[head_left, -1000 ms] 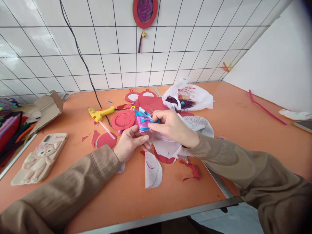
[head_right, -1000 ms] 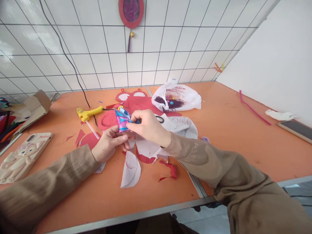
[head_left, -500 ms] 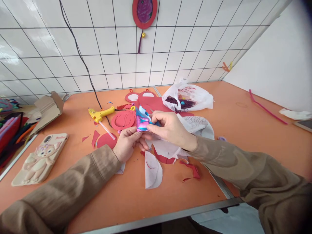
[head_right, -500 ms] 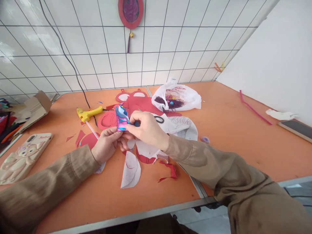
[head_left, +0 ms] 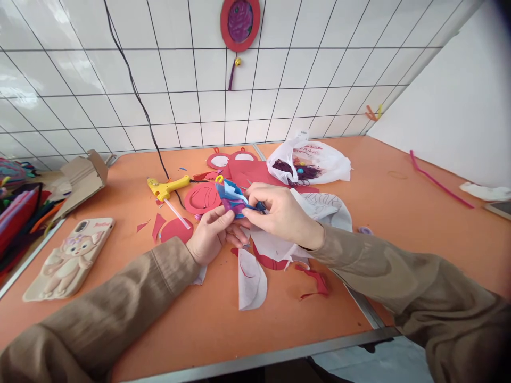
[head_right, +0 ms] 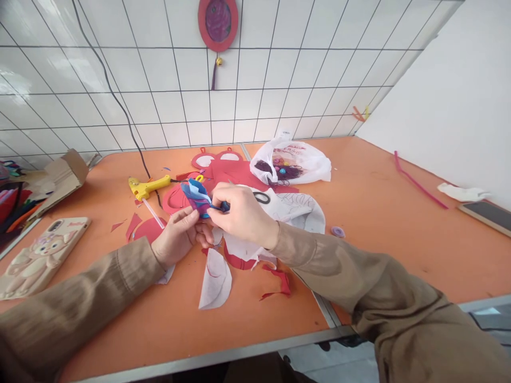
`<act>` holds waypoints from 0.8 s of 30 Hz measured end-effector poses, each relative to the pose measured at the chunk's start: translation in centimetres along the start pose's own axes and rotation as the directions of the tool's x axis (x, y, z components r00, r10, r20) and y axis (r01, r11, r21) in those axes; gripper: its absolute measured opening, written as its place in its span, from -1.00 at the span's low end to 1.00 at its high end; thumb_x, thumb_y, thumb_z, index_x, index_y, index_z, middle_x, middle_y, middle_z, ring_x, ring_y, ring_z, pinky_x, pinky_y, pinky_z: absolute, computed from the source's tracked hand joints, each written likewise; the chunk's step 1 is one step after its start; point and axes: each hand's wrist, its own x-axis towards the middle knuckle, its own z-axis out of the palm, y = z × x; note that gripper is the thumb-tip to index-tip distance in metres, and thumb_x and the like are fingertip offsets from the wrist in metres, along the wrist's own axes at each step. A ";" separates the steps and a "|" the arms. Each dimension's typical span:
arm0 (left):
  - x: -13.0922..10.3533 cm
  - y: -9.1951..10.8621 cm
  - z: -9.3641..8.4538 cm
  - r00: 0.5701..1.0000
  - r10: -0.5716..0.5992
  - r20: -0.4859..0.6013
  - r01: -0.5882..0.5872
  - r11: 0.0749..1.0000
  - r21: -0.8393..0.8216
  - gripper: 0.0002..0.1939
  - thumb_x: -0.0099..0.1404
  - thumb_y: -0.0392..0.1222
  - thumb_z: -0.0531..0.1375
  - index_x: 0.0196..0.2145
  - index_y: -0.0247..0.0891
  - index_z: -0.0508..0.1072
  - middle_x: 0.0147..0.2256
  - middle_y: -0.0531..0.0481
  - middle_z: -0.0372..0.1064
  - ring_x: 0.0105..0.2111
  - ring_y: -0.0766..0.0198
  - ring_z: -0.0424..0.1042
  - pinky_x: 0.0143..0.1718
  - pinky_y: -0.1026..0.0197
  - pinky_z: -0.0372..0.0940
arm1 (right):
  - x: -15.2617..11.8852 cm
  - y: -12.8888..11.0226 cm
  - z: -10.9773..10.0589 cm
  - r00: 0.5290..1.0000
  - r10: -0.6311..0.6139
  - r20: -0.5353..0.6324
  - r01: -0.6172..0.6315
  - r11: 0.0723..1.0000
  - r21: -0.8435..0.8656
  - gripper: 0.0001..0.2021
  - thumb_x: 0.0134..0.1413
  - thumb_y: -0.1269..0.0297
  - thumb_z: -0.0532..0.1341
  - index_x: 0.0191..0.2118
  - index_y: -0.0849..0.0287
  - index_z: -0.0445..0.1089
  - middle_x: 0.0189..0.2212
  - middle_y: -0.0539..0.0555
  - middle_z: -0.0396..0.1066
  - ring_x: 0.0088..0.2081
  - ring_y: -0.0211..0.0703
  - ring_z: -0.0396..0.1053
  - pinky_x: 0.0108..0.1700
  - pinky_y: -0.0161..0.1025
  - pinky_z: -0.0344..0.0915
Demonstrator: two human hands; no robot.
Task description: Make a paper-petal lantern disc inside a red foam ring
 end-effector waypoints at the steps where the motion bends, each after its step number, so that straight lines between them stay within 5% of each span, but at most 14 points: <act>1: 0.0 -0.1 0.0 1.000 0.006 -0.007 -0.005 0.999 0.036 -0.63 0.09 0.04 0.41 -0.39 -0.33 0.47 -0.50 -0.05 0.53 -0.61 0.26 0.50 -0.63 0.31 0.40 | 0.0 0.0 0.0 1.000 -0.001 0.009 0.001 1.000 -0.002 -0.75 -0.01 0.47 0.20 -0.58 0.16 0.12 -0.52 -0.06 0.19 -0.47 -0.30 0.16 -0.38 -0.27 0.11; 9: -0.1 -0.2 0.0 0.998 -0.021 -0.062 0.031 0.986 0.164 -0.55 0.03 0.10 0.44 -0.50 -0.41 0.52 -0.59 -0.07 0.48 -0.66 0.34 0.43 -0.67 0.37 0.31 | 0.1 -0.6 -0.7 0.995 0.005 0.103 -0.014 0.996 0.089 -0.77 0.06 0.33 0.21 -0.57 0.17 0.22 -0.48 0.00 0.28 -0.45 -0.27 0.20 -0.39 -0.26 0.13; 13: -0.3 -0.1 0.1 0.999 -0.030 -0.029 0.035 0.984 0.174 -0.55 0.02 0.12 0.44 -0.51 -0.40 0.53 -0.65 -0.04 0.44 -0.68 0.35 0.42 -0.67 0.37 0.30 | 0.5 -1.0 -1.5 0.986 0.133 0.100 -0.156 0.950 0.271 -0.68 0.19 0.16 0.13 -0.54 0.15 0.17 -0.56 -0.03 0.21 -0.49 -0.28 0.15 -0.44 -0.26 0.09; 17: -0.3 0.0 0.1 0.999 -0.027 -0.024 0.031 0.983 0.181 -0.56 0.03 0.11 0.43 -0.50 -0.39 0.53 -0.63 -0.05 0.46 -0.67 0.34 0.43 -0.66 0.37 0.31 | 0.9 -0.8 -1.8 0.972 0.223 0.070 -0.234 0.932 0.276 -0.68 0.23 0.08 0.12 -0.47 0.16 0.26 -0.54 -0.02 0.23 -0.46 -0.26 0.18 -0.42 -0.26 0.13; 21: -0.3 0.1 0.2 1.000 -0.017 -0.020 0.020 0.984 0.177 -0.57 0.03 0.10 0.44 -0.52 -0.40 0.55 -0.63 -0.07 0.48 -0.67 0.35 0.42 -0.66 0.38 0.31 | 1.0 -0.5 -1.7 0.967 0.210 0.144 -0.246 0.917 0.315 -0.56 0.27 -0.07 0.07 -0.47 0.17 0.33 -0.48 0.06 0.36 -0.40 -0.20 0.29 -0.35 -0.21 0.21; 24: -0.3 0.2 0.3 1.000 -0.016 -0.021 0.019 0.984 0.179 -0.57 0.04 0.11 0.43 -0.53 -0.40 0.57 -0.64 -0.07 0.47 -0.69 0.38 0.40 -0.65 0.39 0.31 | 0.8 -0.4 -1.8 0.966 0.181 0.182 -0.234 0.913 0.334 -0.46 0.23 -0.22 0.04 -0.50 0.17 0.30 -0.57 0.02 0.28 -0.50 -0.24 0.22 -0.44 -0.22 0.14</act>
